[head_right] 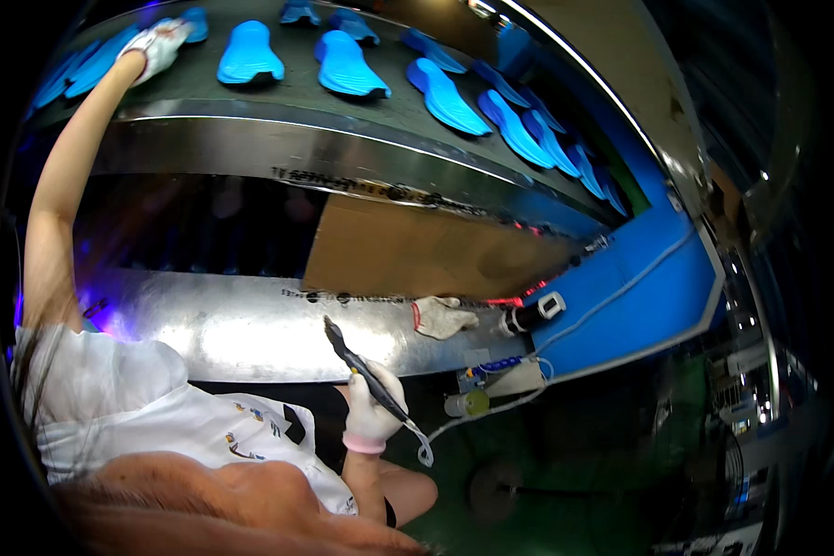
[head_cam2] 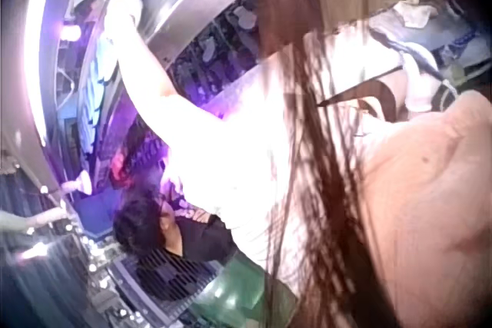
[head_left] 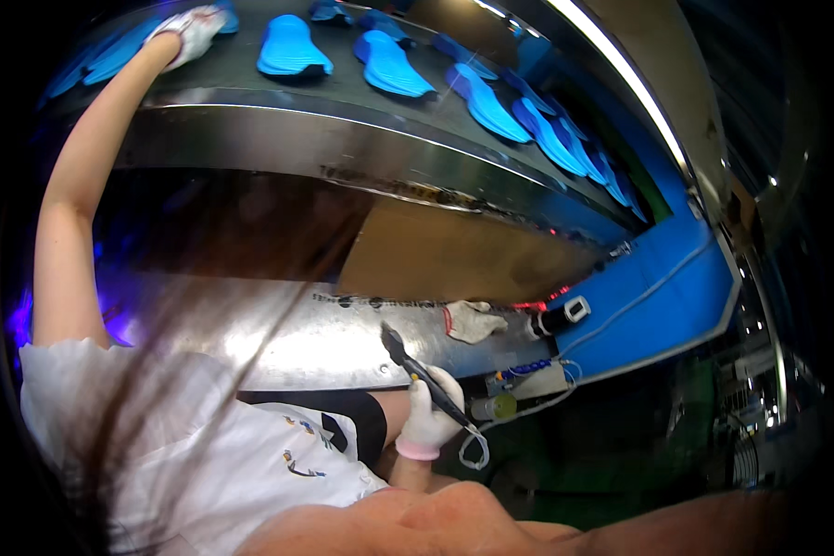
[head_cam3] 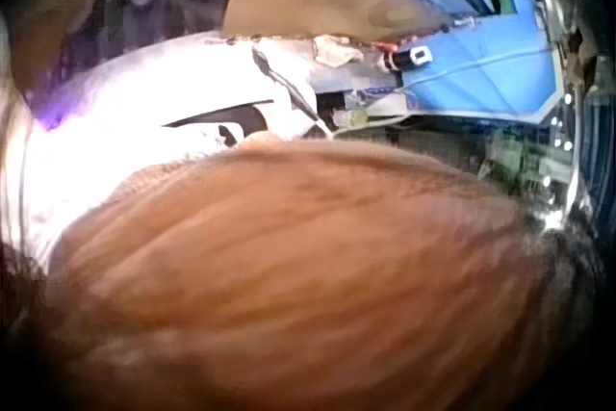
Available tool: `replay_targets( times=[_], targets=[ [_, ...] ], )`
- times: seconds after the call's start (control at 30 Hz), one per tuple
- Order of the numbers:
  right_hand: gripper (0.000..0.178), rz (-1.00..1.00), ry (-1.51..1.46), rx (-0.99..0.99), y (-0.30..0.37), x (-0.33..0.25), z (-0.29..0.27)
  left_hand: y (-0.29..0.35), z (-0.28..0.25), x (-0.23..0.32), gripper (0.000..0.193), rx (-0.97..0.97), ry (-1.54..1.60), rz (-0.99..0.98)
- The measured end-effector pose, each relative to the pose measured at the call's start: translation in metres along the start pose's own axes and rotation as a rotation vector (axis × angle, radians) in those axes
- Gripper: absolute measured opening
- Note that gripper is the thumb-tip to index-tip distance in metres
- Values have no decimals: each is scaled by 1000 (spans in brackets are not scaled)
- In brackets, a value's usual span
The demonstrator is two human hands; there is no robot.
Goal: The person applies adhesive to the bottom of blue shoe soles using a brush, handling them one at a time and placing them onto an overhead conveyor belt.
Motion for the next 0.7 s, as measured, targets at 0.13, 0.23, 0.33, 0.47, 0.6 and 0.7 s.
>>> replay_targets(
  times=[0.13, 0.23, 0.33, 0.47, 0.6, 0.7],
  targets=[
    [27, 76, 38, -14, 2, 3, 1, -3, -12, -21, 43, 317, -228, -50],
    [27, 91, -16, -19, 1, 10, -2, -8, -9, -16, 39, 429, -28, 33],
    [27, 122, -56, 25, 1, 16, -9, 78, -51, 42, 35, 538, 610, 125],
    [23, 113, -36, 161, -1, 28, -42, 198, -63, 151, 31, 593, 985, 459],
    [24, 229, -94, 318, -1, 57, -61, 319, -49, 213, 28, 558, 841, 955],
    [19, 234, -152, 414, 1, 70, -82, 393, -7, 252, 28, 334, 838, 1295]
  ],
)
Point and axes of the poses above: each hand's wrist, its own y-axis away from the middle knuckle, its own z-axis out of the palm, x = y × z, the point moved 10 cm from there along -y, towards the middle knuckle, and after that the axes turned 6 degrees about -y, right-handed, at the moved point
